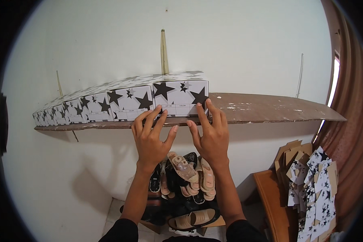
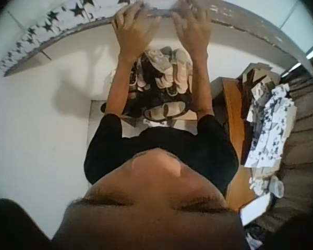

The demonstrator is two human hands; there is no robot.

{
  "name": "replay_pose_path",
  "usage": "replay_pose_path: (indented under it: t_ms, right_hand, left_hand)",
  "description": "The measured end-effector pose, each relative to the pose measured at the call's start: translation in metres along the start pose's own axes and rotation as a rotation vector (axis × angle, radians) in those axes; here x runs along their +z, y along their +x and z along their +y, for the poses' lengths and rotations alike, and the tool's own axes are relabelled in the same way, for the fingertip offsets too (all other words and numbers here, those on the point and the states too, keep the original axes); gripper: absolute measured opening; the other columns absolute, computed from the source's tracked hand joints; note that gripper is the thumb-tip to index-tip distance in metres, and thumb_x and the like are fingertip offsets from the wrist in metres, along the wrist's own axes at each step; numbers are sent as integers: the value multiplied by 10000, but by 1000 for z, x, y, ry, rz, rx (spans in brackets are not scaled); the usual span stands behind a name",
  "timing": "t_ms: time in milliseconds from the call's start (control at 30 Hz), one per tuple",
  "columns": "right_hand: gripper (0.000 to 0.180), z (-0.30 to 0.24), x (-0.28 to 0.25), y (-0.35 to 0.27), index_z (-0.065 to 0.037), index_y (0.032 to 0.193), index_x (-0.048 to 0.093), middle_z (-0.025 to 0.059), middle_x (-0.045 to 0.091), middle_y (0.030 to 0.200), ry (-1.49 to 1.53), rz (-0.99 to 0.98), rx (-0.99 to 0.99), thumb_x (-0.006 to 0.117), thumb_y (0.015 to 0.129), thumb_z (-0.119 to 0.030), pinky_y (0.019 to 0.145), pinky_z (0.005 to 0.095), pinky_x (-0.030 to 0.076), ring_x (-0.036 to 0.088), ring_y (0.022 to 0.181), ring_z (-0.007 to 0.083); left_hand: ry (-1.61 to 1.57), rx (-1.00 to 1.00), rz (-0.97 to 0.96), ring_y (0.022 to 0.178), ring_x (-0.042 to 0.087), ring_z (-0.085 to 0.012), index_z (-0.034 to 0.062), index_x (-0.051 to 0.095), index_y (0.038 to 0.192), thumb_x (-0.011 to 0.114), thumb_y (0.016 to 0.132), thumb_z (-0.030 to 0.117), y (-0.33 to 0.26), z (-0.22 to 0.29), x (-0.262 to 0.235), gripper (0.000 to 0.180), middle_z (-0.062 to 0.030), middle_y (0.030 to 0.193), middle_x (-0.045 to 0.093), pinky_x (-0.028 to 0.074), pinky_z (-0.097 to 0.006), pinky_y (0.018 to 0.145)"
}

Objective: Folding flat cardboard sheets into shoeboxes, placing tissue paper inside, and organizing them on a shelf.

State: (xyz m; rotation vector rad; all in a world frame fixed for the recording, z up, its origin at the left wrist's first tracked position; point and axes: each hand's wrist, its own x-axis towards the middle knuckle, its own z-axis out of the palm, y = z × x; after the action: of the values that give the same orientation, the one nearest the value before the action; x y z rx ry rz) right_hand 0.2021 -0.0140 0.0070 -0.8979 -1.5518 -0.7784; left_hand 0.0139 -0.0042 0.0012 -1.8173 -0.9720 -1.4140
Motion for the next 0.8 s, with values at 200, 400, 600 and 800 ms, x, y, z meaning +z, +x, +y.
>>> replay_pose_path:
  t_ms: [200, 400, 600, 800]
  right_hand:
    - [497, -9, -13, -1, -10, 1342, 615, 222, 528, 1411, -15, -39, -35, 734, 909, -224, 1007, 468, 470, 545, 1233, 406]
    - [574, -22, -64, -59, -33, 1423, 539, 220, 485, 1478, 180, -116, 63, 732, 901, -175, 1070, 480, 434, 508, 1310, 412]
    - [584, -25, -85, -145, -11, 1433, 506, 214, 480, 1489, 371, -351, 459, 692, 927, -234, 1104, 453, 409, 496, 1331, 396]
    - [570, -16, -155, -246, -34, 1469, 437, 205, 493, 1472, 246, -466, 940, 607, 1008, -322, 1143, 441, 371, 460, 1366, 377]
  left_hand:
    - [-126, 47, 29, 1246, 538, -324, 35, 711, 1219, 761, 850, 254, -7, -3, -15, 432, -111, 1368, 623, 392, -455, 1055]
    - [-677, -142, -172, 1217, 611, -358, -21, 677, 1249, 746, 847, 142, -69, 23, -52, 440, -200, 1337, 627, 477, -449, 1047]
    - [-1124, -620, -451, 1269, 588, -299, -49, 577, 1357, 714, 927, 221, -175, 20, -25, 526, -203, 1372, 606, 457, -416, 1075]
    - [-1410, -936, -721, 1270, 567, -284, -54, 483, 1428, 567, 1027, 211, -261, 81, 21, 487, -226, 1409, 557, 414, -384, 1098]
